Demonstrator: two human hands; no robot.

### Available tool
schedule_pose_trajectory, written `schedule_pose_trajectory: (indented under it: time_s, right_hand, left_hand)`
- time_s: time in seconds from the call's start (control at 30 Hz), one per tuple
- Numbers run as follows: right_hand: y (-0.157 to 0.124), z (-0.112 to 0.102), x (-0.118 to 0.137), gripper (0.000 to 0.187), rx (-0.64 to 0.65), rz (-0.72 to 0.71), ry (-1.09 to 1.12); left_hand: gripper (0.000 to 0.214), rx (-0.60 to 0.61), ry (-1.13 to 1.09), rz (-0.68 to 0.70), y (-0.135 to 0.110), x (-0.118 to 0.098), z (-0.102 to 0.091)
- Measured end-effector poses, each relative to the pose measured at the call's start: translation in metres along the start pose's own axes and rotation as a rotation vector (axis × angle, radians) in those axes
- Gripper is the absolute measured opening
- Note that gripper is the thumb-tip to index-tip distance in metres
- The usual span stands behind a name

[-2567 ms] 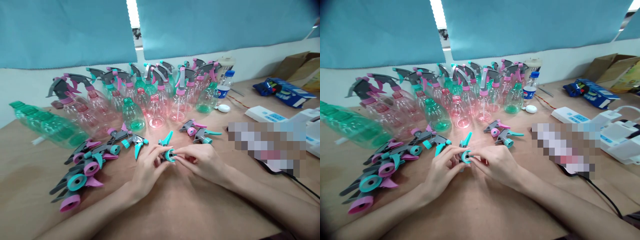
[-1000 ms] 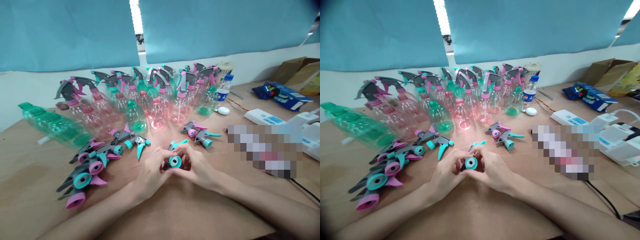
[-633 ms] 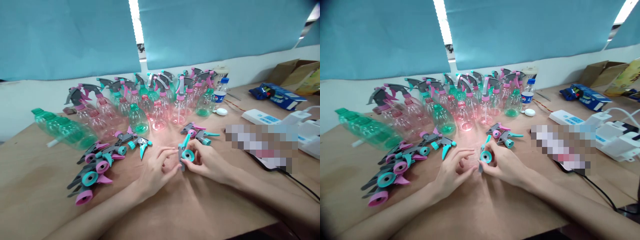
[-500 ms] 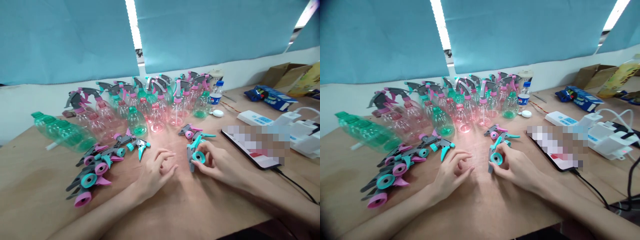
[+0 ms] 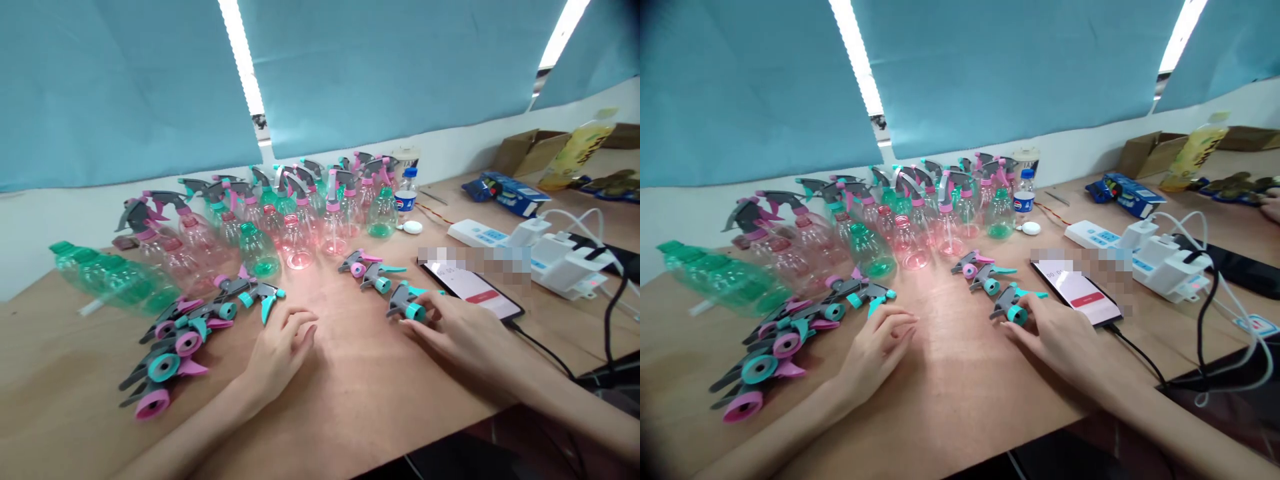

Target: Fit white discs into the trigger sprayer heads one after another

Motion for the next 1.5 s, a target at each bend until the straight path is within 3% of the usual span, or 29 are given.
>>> schedule_pose_trajectory:
  time_s: [0.23, 0.43, 0.53, 0.7, 0.83, 0.97, 1.03, 1.23, 1.5]
  right_hand:
    - [0.015, 0.006, 0.008, 0.041, -0.099, -0.065, -0.258]
    - [0.039, 0.015, 0.011, 0.047, -0.043, -0.062, -0.304]
    - [0.052, 0.017, 0.010, 0.046, -0.039, -0.014, -0.316]
    - [0.060, 0.018, 0.010, 0.042, -0.027, -0.037, -0.260]
    - [0.057, 0.020, 0.014, 0.033, 0.054, -0.141, -0.144]
    - [0.056, 0.023, 0.012, 0.026, 0.114, -0.144, -0.002]
    - [0.057, 0.023, 0.010, 0.024, 0.116, -0.120, 0.016]
    - [0.052, 0.013, 0.030, 0.021, 0.031, -0.126, -0.068]
    - [0.051, 0.016, 0.102, 0.020, 0.004, -0.362, 0.064]
  left_hand:
    - [0.023, 0.051, 0.149, -0.131, -0.004, 0.022, -0.029]
    - [0.034, 0.207, 0.285, -0.332, 0.002, 0.052, -0.046]
    - [0.035, 0.312, 0.308, -0.367, 0.003, 0.061, -0.045]
    - [0.050, 0.432, 0.317, -0.290, 0.002, 0.064, -0.037]
    - [0.044, 0.425, 0.174, -0.332, 0.000, 0.063, -0.030]
    - [0.031, 0.371, 0.043, -0.487, -0.003, 0.057, -0.020]
    - [0.032, 0.371, 0.040, -0.457, -0.002, 0.047, -0.013]
    - [0.036, 0.429, 0.305, -0.103, 0.004, 0.014, -0.003]
    - [0.032, 0.437, 0.468, -0.133, -0.019, 0.038, -0.033]
Point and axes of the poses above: each hand's wrist, its own y-axis towards the middle knuckle, its own z-axis out of the palm, x = y × z, the point moved 6 cm from there along y, towards the middle knuckle, and after that the axes turned 2 degrees about -z, right-handed, at the moved point
